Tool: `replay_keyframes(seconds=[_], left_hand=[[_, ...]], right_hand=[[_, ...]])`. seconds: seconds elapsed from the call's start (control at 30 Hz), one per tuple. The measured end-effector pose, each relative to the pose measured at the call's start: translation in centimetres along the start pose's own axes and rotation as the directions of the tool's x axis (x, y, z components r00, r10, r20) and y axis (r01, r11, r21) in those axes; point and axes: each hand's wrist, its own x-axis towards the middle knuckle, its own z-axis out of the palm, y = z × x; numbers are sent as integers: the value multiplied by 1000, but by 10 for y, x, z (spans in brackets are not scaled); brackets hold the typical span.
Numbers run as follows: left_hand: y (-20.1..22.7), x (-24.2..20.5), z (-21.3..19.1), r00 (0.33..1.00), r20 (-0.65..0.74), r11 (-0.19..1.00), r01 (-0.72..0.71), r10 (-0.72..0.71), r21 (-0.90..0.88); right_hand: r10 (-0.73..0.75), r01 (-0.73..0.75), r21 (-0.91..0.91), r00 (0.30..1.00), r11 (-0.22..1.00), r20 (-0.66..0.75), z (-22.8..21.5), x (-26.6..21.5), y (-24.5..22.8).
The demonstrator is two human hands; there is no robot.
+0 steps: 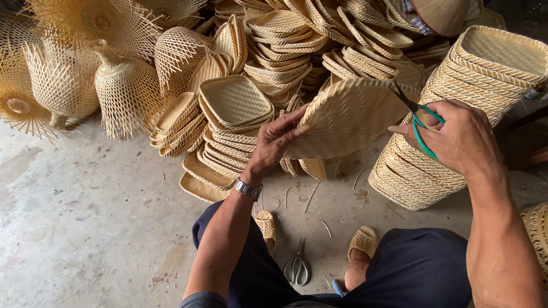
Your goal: The person trims the edges of woven bamboo squares using scissors and handles various woven bamboo items from the surrounding piles.
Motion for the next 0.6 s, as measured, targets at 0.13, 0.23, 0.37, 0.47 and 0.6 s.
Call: replay_keyframes(seconds=[0.13, 0.23, 0.37, 0.47, 0.6], left_hand=[[2, -2, 1, 998, 41, 993, -54, 50, 102], [6, -4, 0, 997, 69, 980, -54, 41, 189], [13, -6, -3, 993, 100, 970, -83, 61, 227], [13, -7, -5, 996, 77, 965, -52, 33, 257], [3, -4, -10, 998, -58, 999, -22, 20, -41]], right_hand=[[188, -200, 70, 971, 977, 145, -9, 2, -6], [220, -234, 65, 961, 970, 169, -9, 3, -5], [165, -173, 56, 978, 983, 131, -6, 4, 3], [-19, 23, -39, 996, 999, 92, -1, 3, 16], [188, -191, 57, 981, 980, 50, 12, -4, 41]])
